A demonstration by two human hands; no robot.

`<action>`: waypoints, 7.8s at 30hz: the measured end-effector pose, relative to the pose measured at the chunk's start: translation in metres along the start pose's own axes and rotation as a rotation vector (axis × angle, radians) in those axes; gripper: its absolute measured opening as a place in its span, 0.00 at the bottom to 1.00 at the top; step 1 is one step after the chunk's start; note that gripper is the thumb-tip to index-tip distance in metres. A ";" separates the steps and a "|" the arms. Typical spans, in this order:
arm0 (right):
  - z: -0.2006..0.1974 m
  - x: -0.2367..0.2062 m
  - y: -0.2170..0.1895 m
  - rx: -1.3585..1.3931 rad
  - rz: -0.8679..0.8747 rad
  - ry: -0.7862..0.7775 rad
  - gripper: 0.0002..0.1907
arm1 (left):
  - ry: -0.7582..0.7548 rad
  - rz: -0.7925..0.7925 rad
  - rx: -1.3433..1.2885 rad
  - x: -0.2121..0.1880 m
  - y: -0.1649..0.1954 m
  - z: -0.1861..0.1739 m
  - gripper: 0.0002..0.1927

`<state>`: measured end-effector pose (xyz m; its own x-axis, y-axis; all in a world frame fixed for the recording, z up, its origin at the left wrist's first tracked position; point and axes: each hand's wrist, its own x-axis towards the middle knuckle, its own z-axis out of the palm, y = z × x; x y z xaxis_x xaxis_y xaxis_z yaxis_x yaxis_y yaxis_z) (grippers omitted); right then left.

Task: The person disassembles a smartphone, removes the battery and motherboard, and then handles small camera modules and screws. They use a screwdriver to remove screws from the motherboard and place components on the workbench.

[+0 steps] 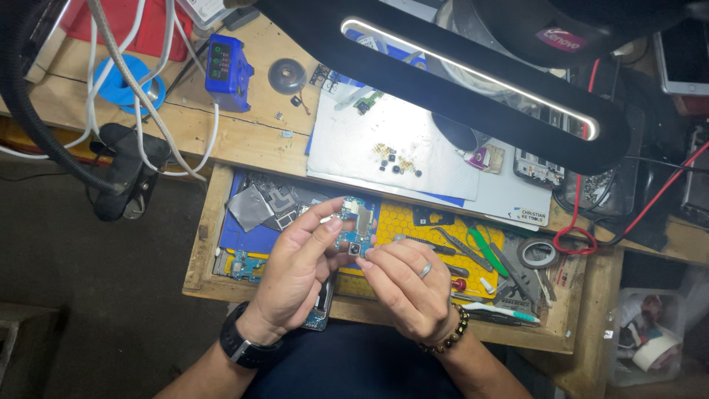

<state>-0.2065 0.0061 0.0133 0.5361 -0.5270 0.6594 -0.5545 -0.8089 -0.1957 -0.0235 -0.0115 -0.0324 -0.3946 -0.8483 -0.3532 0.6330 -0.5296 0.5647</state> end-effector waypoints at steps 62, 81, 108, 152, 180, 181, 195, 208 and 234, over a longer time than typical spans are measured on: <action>-0.012 0.013 0.031 0.035 0.661 0.082 0.07 | 0.072 0.170 0.369 -0.001 0.008 -0.004 0.19; 0.004 0.038 0.056 -0.028 0.703 -0.038 0.06 | 0.158 0.220 0.693 0.010 0.019 0.007 0.17; -0.021 -0.005 0.078 0.817 1.084 0.237 0.08 | 0.057 0.296 0.732 0.041 0.012 0.048 0.17; -0.014 0.007 0.064 0.768 1.119 0.215 0.08 | 0.142 0.419 0.700 0.054 -0.004 0.066 0.10; -0.075 -0.005 0.085 -0.464 0.376 -0.125 0.07 | 0.235 0.330 0.878 0.048 0.006 0.064 0.12; -0.076 -0.004 0.084 -0.450 0.362 -0.129 0.08 | 0.236 0.325 0.880 0.047 0.007 0.063 0.12; -0.065 -0.009 0.071 -0.269 0.710 -0.030 0.11 | 0.205 0.348 0.861 0.046 0.007 0.060 0.13; -0.061 -0.012 0.045 -0.192 0.608 0.126 0.10 | 0.141 0.315 0.754 0.046 0.007 0.053 0.11; -0.005 -0.012 0.016 0.936 1.257 0.200 0.08 | 0.073 0.303 0.908 0.011 0.014 0.040 0.09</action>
<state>-0.2249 0.0005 0.0058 -0.0754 -0.9777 -0.1961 0.0517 0.1926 -0.9799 -0.0462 -0.0284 0.0015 -0.2367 -0.9634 -0.1255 -0.0685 -0.1123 0.9913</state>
